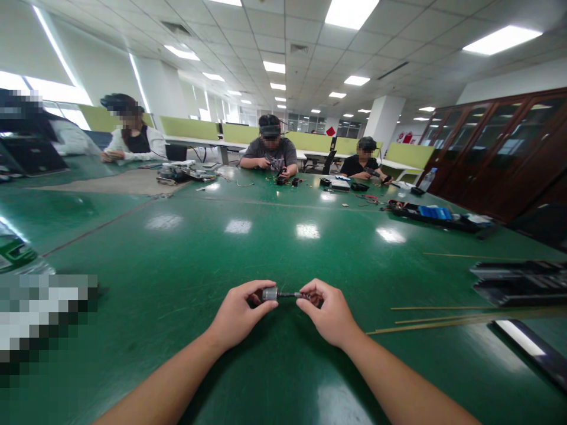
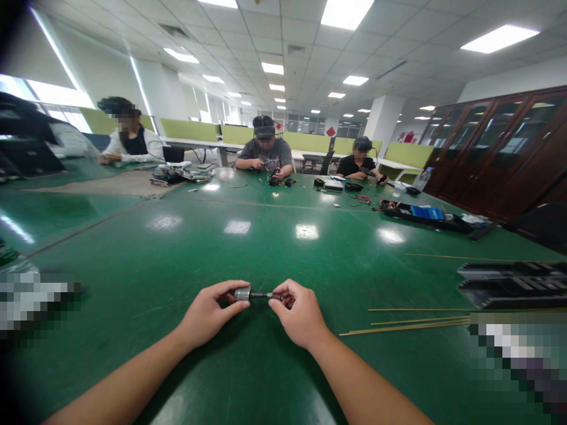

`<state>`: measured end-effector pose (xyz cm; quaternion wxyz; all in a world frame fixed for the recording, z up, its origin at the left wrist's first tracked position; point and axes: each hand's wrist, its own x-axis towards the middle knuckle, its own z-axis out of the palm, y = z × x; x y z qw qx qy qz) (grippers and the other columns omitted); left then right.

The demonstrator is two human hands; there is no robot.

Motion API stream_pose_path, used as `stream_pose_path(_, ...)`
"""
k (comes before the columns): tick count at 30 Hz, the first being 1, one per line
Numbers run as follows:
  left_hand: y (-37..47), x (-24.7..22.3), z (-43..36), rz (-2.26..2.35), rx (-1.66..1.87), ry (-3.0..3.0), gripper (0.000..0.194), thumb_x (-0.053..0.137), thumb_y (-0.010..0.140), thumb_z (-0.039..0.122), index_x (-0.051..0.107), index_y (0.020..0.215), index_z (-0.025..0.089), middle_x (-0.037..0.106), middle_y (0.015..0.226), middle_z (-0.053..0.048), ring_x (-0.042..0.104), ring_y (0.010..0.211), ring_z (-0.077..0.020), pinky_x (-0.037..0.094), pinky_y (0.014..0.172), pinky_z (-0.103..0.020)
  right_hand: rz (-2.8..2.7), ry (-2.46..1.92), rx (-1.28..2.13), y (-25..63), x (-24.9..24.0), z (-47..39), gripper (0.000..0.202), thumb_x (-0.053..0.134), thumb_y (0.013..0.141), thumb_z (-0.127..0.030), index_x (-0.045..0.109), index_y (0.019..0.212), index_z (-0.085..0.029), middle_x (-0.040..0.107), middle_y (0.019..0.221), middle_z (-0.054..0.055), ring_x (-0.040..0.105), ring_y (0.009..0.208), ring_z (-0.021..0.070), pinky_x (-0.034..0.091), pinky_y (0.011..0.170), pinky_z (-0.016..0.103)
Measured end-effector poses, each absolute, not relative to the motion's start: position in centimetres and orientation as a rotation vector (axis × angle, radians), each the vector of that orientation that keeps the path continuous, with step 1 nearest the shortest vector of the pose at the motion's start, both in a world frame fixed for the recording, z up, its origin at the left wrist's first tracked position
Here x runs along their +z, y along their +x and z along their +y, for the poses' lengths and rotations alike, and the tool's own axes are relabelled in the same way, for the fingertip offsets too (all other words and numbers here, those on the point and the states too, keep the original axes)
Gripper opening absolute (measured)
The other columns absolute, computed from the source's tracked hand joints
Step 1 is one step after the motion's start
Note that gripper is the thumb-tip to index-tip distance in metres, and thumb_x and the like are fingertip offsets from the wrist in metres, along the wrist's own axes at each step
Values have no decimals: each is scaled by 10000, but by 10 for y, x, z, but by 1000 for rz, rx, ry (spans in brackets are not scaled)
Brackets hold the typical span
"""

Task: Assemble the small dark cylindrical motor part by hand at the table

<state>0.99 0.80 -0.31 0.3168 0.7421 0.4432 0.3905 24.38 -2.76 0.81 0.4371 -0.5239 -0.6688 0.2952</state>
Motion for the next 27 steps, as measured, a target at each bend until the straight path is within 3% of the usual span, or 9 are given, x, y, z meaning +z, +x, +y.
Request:
stream_pose_path(22, 9, -3, 8, 1166, 1031, 1935, 359, 725, 801, 391, 702, 1135, 262, 735, 997, -27, 660, 792, -190, 544, 773, -326, -1648, -1308, 727, 244, 6, -27, 79, 660, 829, -253, 652, 881, -194, 661, 731, 0, 599, 656, 154, 455, 617, 257)
stream_pose_path(27, 8, -1, 9, 1235, 1101, 1965, 339, 724, 800, 402, 712, 1110, 265, 728, 1041, -40, 668, 907, -222, 529, 847, -355, -1599, -1287, 782, 244, 6, -26, 131, 679, 835, -295, 650, 900, -186, 668, 748, 10, 619, 673, 161, 474, 634, 262)
